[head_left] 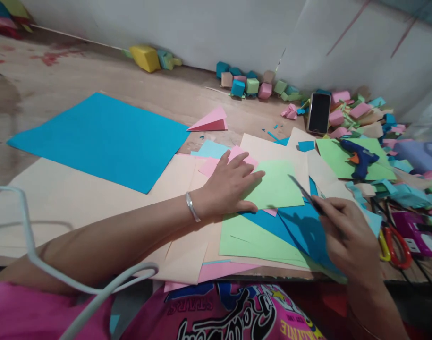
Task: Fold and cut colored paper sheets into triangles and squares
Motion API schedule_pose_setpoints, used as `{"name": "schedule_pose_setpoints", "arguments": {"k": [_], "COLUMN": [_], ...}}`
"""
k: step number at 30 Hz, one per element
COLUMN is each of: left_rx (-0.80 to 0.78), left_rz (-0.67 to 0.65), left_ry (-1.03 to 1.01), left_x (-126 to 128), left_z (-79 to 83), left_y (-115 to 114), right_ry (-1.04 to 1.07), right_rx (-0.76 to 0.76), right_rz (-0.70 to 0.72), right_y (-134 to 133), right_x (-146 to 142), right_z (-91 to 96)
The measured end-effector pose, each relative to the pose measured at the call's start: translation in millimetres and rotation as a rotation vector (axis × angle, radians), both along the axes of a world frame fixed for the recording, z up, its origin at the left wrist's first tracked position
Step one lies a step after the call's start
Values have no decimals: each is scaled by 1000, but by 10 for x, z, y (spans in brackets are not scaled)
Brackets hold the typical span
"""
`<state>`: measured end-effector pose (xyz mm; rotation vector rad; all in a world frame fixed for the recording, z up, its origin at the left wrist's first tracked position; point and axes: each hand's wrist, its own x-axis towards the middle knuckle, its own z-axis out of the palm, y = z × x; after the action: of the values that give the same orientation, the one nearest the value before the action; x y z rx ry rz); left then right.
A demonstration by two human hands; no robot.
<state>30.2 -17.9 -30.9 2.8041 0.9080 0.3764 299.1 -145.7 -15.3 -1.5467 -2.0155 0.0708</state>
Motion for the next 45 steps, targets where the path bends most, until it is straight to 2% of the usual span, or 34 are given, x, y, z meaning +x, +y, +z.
{"name": "schedule_pose_setpoints", "arguments": {"k": [2,5,13,18,23,25,28,31,34,36,39,42,45], "left_rx": [-33,-130,-276,-512,-605,-690,-760,-803,-901,-938,-901,-835,-877], "left_rz": [8,50,150,249,329,346,412,503,526,519,498,438,358], "left_ry": [-2,-36,-112,-324,-545,-627,-755,-807,-773,-739,-729,-730,-690], "left_x": [16,43,100,97,68,73,94,108,104,100,99,105,108], "left_z": [39,58,38,78,77,82,92,84,65,54,39,17,8], "left_y": [-37,-79,-85,-68,-17,10,38,33,-1,-27,-54,-65,-80], "right_ry": [-16,-54,-74,-76,-99,-100,-83,-96,-170,-222,-264,-284,-307], "right_rx": [42,56,59,72,85,88,32,-92,-107,-92,-99,-78,-47], "right_rz": [-106,-192,-269,-433,-498,-467,-302,-82,45,91,134,126,118], "right_y": [-28,-63,-71,-106,-176,-203,-241,-268,-278,-276,-264,-244,-220], "right_x": [115,240,364,438,561,583,528,355,112,-46,-235,-372,-491], "right_z": [-28,-107,-228,-266,-301,-282,-206,-124,-99,-117,-156,-164,-153]}}
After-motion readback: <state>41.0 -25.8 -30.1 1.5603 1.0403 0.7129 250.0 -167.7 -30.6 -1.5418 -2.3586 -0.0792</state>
